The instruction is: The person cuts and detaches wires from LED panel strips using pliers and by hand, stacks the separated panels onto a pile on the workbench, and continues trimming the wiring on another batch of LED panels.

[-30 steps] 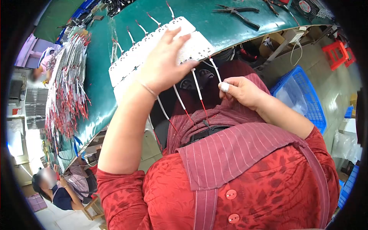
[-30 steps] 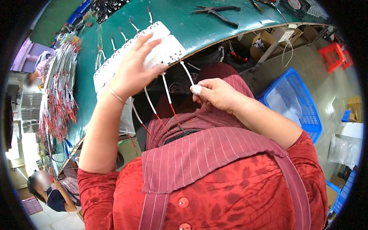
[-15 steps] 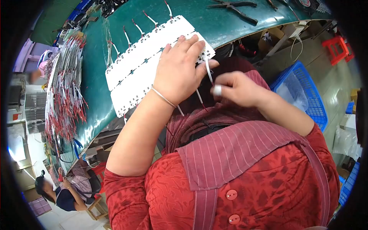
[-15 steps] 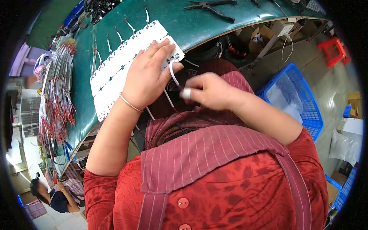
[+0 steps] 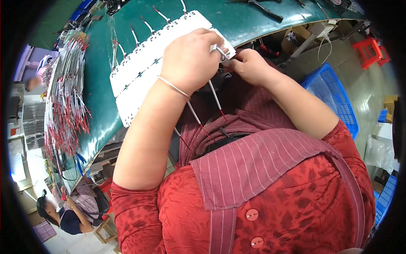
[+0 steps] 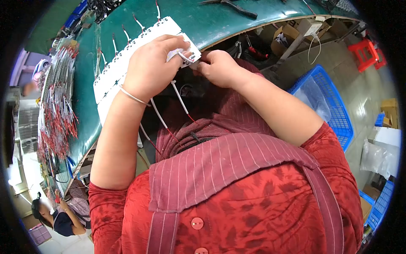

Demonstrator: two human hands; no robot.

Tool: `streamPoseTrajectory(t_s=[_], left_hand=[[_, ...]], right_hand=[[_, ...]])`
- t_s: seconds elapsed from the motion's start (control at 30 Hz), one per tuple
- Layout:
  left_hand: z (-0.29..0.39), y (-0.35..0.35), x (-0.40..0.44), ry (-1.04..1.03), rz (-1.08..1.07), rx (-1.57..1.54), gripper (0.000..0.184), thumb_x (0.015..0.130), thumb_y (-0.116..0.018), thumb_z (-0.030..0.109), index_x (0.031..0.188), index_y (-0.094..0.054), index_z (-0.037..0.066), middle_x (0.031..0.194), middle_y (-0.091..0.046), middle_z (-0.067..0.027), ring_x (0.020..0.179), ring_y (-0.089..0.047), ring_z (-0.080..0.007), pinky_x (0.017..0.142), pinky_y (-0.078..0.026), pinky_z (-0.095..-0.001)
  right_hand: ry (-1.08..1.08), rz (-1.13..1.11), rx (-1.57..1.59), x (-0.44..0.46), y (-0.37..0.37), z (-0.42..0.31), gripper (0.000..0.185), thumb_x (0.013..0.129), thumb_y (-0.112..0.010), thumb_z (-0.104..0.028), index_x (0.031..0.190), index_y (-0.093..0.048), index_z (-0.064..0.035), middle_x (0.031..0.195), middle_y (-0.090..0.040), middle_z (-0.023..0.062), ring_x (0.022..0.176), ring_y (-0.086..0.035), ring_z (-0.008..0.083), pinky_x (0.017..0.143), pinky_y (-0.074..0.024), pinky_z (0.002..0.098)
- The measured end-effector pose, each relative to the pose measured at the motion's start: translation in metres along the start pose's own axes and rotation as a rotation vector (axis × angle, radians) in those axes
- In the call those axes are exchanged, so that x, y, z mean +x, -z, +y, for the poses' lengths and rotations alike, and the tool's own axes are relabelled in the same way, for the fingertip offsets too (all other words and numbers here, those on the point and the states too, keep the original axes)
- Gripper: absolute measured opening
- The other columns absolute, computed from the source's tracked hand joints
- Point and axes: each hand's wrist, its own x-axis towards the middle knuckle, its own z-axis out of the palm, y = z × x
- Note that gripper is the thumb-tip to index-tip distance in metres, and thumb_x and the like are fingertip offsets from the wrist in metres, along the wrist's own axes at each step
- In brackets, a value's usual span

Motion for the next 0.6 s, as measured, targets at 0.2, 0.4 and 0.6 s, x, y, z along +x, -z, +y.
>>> streamPoseTrajectory(t_s=[0.2,0.4,0.6], left_hand=[[-0.007,-0.005,-0.007,-0.086,0.050,0.045,0.040,0.089,-0.068,0.023,0.128,-0.067,0.013,0.138,-0.063,-0.0126,0.120,-0.063,-0.0342,0.101,-0.051,-0.0410],[-0.012,-0.003,-0.005,-0.079,0.042,0.044,0.051,0.090,-0.070,0.026,0.139,-0.060,0.015,0.145,-0.058,-0.0125,0.125,-0.060,-0.0348,0.105,-0.049,-0.0410],[-0.027,0.001,-0.009,-0.117,-0.050,-0.172,0.054,0.089,-0.070,0.019,0.141,-0.058,0.014,0.150,-0.053,-0.0152,0.138,-0.050,-0.0345,0.114,-0.041,-0.0403]], right_hand=[[-0.135,-0.123,0.150,-0.007,-0.007,-0.005,0.032,0.101,-0.062,-0.032,0.100,-0.072,-0.0022,0.085,-0.069,0.0031,0.081,-0.062,0.0146,0.077,-0.0528,0.0315],[-0.242,-0.037,0.257,-0.024,-0.017,-0.009,0.035,0.100,-0.063,-0.036,0.099,-0.070,-0.0021,0.085,-0.065,0.0042,0.080,-0.063,0.0155,0.065,-0.0574,0.0329],[-0.402,-0.025,0.365,-0.035,-0.033,0.004,0.042,0.103,-0.057,-0.043,0.108,-0.068,-0.0025,0.095,-0.063,0.0051,0.083,-0.060,0.0167,0.066,-0.0587,0.0357]])
